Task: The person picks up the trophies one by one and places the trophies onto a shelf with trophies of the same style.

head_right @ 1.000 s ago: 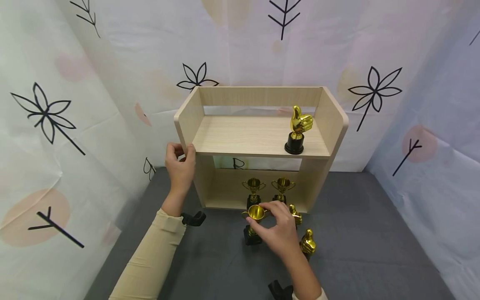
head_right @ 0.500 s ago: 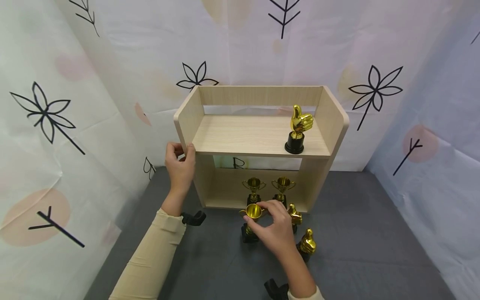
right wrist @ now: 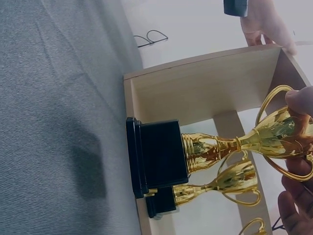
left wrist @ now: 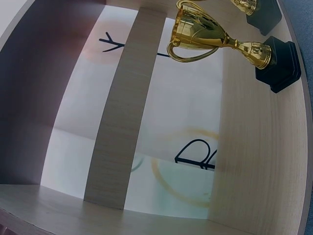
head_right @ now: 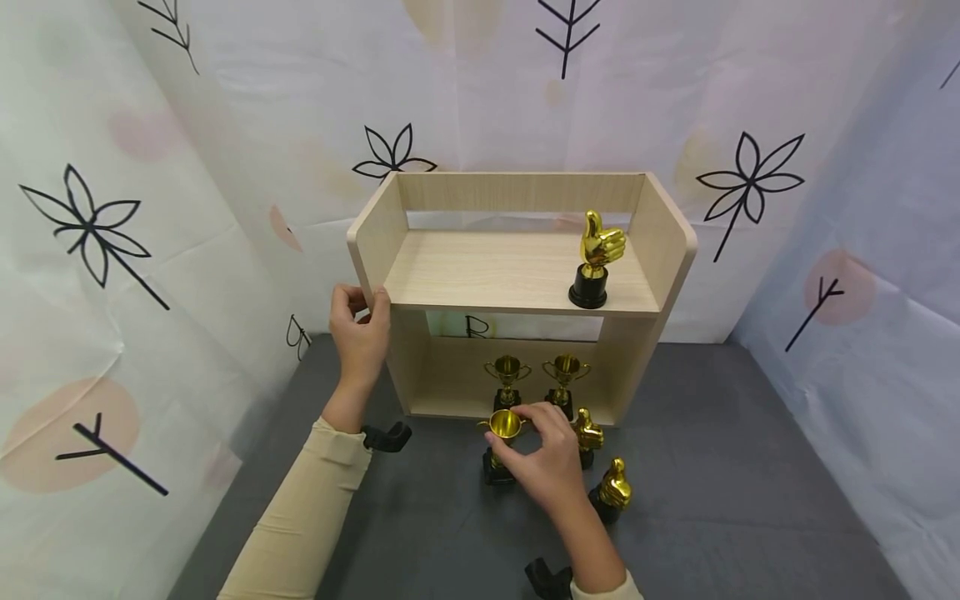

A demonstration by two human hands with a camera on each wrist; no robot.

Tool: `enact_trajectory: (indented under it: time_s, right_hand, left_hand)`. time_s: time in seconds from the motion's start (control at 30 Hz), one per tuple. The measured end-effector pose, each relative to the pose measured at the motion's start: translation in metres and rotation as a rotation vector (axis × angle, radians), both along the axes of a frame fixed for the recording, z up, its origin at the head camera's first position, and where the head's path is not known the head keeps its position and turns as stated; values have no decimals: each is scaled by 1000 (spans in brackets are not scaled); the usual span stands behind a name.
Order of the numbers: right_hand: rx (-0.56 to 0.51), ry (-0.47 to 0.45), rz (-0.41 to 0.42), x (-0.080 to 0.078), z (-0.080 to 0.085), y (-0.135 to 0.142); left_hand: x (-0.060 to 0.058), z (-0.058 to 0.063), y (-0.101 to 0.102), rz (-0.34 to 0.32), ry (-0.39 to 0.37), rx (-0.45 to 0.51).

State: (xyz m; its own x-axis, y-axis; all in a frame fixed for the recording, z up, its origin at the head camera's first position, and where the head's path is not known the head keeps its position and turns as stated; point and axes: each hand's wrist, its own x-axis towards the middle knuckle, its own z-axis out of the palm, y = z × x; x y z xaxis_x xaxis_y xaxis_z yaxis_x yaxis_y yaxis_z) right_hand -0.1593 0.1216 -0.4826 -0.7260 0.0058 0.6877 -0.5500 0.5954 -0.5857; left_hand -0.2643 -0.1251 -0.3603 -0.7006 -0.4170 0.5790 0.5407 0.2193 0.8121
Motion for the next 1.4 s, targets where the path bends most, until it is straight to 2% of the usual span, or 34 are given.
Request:
enact_trajectory:
  time_s: [0.57, 0.9, 1.4]
  right_hand:
    - [16, -33, -9, -3, -18, -3]
    - [25, -29, -21, -4, -20, -5]
    - [35, -79, -26, -4, -25, -8]
  left_hand:
    - [0, 1, 0, 0, 0, -7]
    - [0, 0, -1, 3, -8, -12]
    - [-1, -1, 0, 2, -18, -10]
